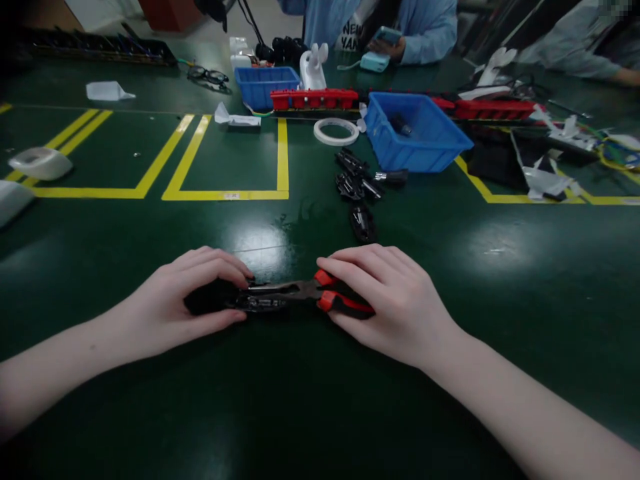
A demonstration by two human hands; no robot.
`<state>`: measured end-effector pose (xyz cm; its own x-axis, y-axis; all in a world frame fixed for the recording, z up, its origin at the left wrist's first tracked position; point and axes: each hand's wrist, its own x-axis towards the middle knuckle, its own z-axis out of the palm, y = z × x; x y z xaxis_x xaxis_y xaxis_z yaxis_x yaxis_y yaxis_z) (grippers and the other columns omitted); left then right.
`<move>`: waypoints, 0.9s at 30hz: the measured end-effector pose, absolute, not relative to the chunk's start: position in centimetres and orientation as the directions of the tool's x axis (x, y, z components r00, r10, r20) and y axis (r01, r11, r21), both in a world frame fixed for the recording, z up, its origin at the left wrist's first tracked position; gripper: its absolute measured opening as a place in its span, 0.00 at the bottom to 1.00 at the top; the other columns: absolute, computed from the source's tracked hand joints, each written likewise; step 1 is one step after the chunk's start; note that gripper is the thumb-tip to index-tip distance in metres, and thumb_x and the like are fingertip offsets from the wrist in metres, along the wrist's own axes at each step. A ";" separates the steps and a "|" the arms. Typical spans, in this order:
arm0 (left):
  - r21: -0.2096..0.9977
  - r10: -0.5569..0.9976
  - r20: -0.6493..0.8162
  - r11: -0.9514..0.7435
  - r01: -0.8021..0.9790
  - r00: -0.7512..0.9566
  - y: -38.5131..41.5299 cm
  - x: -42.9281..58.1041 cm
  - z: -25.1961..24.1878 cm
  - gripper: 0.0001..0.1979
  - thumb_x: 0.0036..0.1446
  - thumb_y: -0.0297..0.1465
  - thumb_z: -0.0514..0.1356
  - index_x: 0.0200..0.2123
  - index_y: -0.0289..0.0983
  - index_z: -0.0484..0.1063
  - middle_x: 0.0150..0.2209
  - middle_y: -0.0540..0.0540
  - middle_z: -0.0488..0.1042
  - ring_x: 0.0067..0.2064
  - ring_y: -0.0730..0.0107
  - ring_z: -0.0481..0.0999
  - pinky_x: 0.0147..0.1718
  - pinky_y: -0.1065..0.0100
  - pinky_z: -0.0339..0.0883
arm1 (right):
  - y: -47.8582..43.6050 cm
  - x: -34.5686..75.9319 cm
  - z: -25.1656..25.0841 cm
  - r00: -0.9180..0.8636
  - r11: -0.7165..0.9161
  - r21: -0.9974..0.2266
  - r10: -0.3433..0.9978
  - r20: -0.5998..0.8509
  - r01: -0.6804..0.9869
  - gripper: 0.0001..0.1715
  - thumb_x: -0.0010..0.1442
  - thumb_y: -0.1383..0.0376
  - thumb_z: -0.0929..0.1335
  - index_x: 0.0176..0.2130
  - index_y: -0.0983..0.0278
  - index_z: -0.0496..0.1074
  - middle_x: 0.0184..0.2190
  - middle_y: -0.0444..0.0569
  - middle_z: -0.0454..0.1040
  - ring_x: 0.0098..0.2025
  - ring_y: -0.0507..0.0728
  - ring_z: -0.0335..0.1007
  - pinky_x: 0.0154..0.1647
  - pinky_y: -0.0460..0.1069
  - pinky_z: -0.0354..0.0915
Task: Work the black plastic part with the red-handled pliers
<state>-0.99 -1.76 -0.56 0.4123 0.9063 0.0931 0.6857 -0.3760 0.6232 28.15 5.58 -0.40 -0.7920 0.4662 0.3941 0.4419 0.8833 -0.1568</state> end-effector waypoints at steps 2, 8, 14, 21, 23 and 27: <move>0.634 0.903 0.101 -0.383 0.672 0.418 -1.8 -1.2 -0.6 0.08 0.60 0.36 0.63 0.42 0.41 0.73 0.47 0.46 0.76 0.50 0.58 0.73 0.49 0.55 0.69 | 5.5 28.2 -0.4 -0.788 0.882 -0.160 0.468 0.401 0.443 0.23 0.61 0.63 0.70 0.56 0.59 0.68 0.48 0.54 0.77 0.47 0.64 0.76 0.40 0.58 0.72; 0.664 0.899 0.131 -0.393 0.636 0.418 -1.8 -1.4 -0.7 0.08 0.59 0.35 0.65 0.41 0.41 0.74 0.48 0.47 0.75 0.50 0.58 0.74 0.50 0.54 0.69 | 5.0 28.0 -0.4 -0.788 0.883 -0.174 0.468 0.400 0.436 0.24 0.60 0.62 0.71 0.55 0.59 0.69 0.46 0.53 0.78 0.45 0.63 0.77 0.39 0.56 0.72; 0.721 0.900 0.127 -0.372 0.585 0.416 -1.8 -1.3 -0.4 0.07 0.58 0.33 0.65 0.40 0.39 0.75 0.48 0.45 0.73 0.50 0.59 0.74 0.48 0.56 0.73 | 4.7 27.8 -0.3 -0.782 0.885 -0.151 0.461 0.420 0.440 0.23 0.59 0.61 0.72 0.54 0.59 0.70 0.45 0.52 0.78 0.43 0.63 0.77 0.38 0.56 0.72; 0.710 0.879 0.129 -0.406 0.576 0.460 -2.0 -1.3 -0.4 0.09 0.58 0.31 0.66 0.42 0.39 0.72 0.47 0.47 0.73 0.50 0.61 0.73 0.49 0.58 0.71 | 4.5 27.7 -0.2 -0.781 0.889 -0.152 0.453 0.431 0.432 0.24 0.59 0.58 0.72 0.53 0.60 0.70 0.45 0.53 0.78 0.44 0.62 0.77 0.39 0.55 0.72; 0.702 0.871 0.133 -0.419 0.576 0.472 -2.0 -1.2 -0.3 0.09 0.58 0.31 0.66 0.41 0.39 0.71 0.47 0.46 0.73 0.50 0.61 0.73 0.49 0.57 0.71 | 4.3 27.6 -0.2 -0.786 0.894 -0.142 0.443 0.432 0.426 0.24 0.59 0.58 0.73 0.53 0.60 0.70 0.45 0.54 0.78 0.44 0.62 0.77 0.39 0.55 0.72; 0.695 0.868 0.122 -0.421 0.582 0.482 -2.1 -1.0 -0.2 0.09 0.59 0.32 0.65 0.42 0.39 0.70 0.47 0.45 0.73 0.50 0.60 0.73 0.48 0.56 0.71 | 4.2 27.8 -0.4 -0.786 0.900 -0.151 0.431 0.442 0.409 0.25 0.59 0.57 0.72 0.54 0.60 0.70 0.47 0.53 0.77 0.44 0.61 0.77 0.38 0.55 0.72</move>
<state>-1.05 -2.13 -0.18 0.4823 0.8676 0.1215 0.5823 -0.4211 0.6954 27.77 4.23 -0.39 -0.7865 0.4310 0.4424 0.4086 0.9002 -0.1507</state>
